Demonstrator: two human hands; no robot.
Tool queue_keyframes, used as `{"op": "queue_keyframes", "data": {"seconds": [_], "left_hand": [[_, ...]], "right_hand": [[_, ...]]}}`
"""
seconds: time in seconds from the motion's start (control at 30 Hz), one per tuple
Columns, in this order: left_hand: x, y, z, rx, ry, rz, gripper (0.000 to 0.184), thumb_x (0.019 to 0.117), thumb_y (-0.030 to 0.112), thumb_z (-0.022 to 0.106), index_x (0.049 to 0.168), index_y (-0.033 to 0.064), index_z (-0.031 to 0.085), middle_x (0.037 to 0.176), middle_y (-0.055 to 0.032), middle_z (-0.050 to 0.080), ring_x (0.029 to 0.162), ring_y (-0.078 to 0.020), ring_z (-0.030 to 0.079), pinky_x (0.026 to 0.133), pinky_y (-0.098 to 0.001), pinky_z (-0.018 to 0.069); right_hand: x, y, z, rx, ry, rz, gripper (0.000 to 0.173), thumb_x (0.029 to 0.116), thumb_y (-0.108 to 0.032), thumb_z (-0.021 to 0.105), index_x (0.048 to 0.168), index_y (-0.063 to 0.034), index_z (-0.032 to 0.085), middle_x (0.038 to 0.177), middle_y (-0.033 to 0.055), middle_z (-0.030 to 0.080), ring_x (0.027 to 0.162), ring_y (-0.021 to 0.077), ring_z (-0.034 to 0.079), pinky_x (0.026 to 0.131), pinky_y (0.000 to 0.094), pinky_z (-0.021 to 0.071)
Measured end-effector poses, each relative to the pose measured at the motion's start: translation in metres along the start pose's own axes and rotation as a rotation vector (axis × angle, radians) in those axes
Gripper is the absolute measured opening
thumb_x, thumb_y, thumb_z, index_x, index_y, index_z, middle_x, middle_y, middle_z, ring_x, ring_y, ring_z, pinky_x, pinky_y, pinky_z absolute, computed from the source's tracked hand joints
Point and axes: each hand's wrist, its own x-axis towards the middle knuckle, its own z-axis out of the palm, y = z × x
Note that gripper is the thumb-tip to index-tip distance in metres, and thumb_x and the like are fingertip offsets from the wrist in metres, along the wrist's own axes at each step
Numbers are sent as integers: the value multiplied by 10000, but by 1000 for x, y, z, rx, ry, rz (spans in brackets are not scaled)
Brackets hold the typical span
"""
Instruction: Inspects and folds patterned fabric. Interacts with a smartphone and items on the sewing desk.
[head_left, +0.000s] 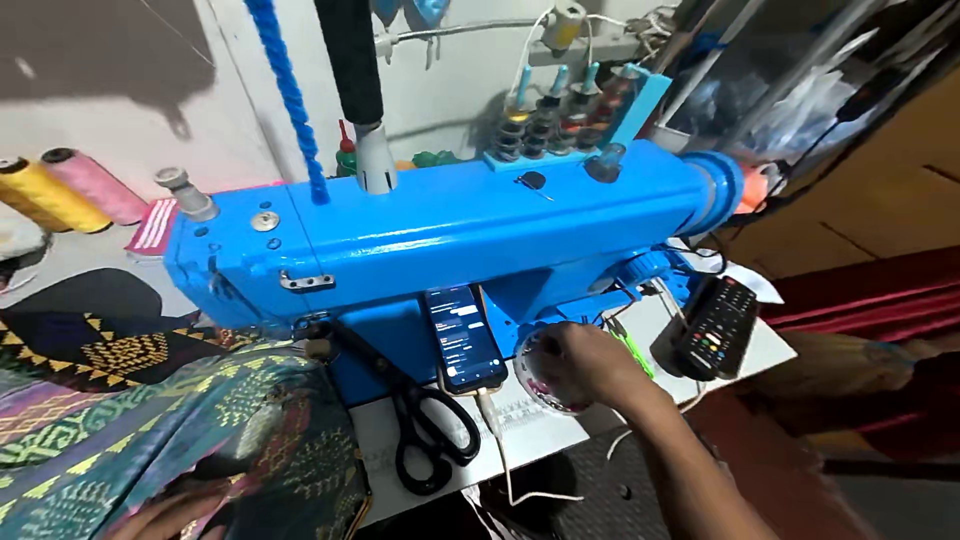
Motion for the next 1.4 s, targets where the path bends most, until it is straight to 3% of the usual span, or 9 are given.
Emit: {"op": "queue_keyframes", "data": {"seconds": [0.17, 0.37, 0.63, 0.7, 0.83, 0.97, 1.17, 1.3, 1.4], "left_hand": [[-2, 2, 4, 6, 41, 41, 292, 1022, 165, 615, 1168, -82, 674, 1221, -272, 664, 1179, -284, 634, 1028, -395, 497], [-12, 4, 6, -8, 106, 32, 270, 1023, 150, 610, 1151, -75, 684, 1211, -265, 668, 1149, -268, 641, 1002, -373, 507], [1, 39, 27, 38, 148, 185, 220, 1011, 128, 620, 1020, -66, 724, 1083, -238, 720, 1105, -283, 670, 1008, -380, 505], [14, 52, 45, -1, 118, 235, 227, 1025, 173, 617, 1027, -23, 730, 1100, -198, 718, 1135, -231, 646, 1031, -341, 479], [49, 80, 96, 68, 126, 282, 280, 1004, 300, 620, 1060, 70, 768, 1233, -180, 693, 1156, -326, 650, 984, -473, 510], [78, 93, 151, 171, 175, 248, 557, 978, 558, 527, 1260, 114, 709, 1421, -242, 574, 1292, -447, 560, 979, -597, 482], [91, 95, 185, 294, 167, 129, 699, 960, 649, 449, 1393, 132, 636, 1519, -242, 486, 1394, -463, 462, 1045, -635, 408], [89, 83, 187, 311, 143, 158, 560, 932, 523, 529, 1273, 112, 700, 1515, -218, 499, 1404, -458, 449, 1053, -610, 410], [88, 74, 175, 280, 63, 199, 495, 905, 447, 568, 1246, 119, 712, 1517, -201, 501, 1419, -439, 437, 1071, -574, 425]], "right_hand": [[-1, -13, -7, -246, -110, -73, 339, 1000, -251, 620, 1109, 67, 660, 1131, 297, 665, 1103, 492, 631, 879, 665, 475], [4, 2, -7, -325, -127, -228, 351, 985, -223, 641, 1188, 63, 638, 1230, 272, 641, 1174, 467, 608, 923, 633, 481], [-6, 36, 10, -17, 96, -239, 316, 900, -213, 718, 1034, 68, 666, 1016, 258, 664, 938, 443, 660, 798, 642, 508], [-8, 44, 13, 14, 123, -227, 312, 891, -212, 737, 1015, 66, 668, 979, 255, 670, 907, 442, 664, 784, 647, 511], [-10, 54, 21, 57, 248, -268, 228, 871, -119, 739, 990, 68, 684, 907, 243, 680, 838, 436, 673, 740, 650, 523], [-15, 57, 29, 40, 408, -312, 118, 878, -28, 724, 971, 44, 719, 908, 234, 698, 811, 433, 692, 712, 642, 544], [-23, 45, 43, 112, 613, -476, 296, 967, -266, 569, 922, -39, 753, 860, 112, 714, 759, 255, 697, 676, 428, 585], [-21, 30, 58, 202, 645, -615, 284, 993, -302, 572, 923, -104, 763, 892, 44, 719, 867, 167, 675, 784, 296, 563], [-12, 24, 64, 245, 682, -648, 268, 1005, -286, 581, 947, -109, 772, 941, 57, 721, 944, 168, 657, 848, 271, 531]]}}
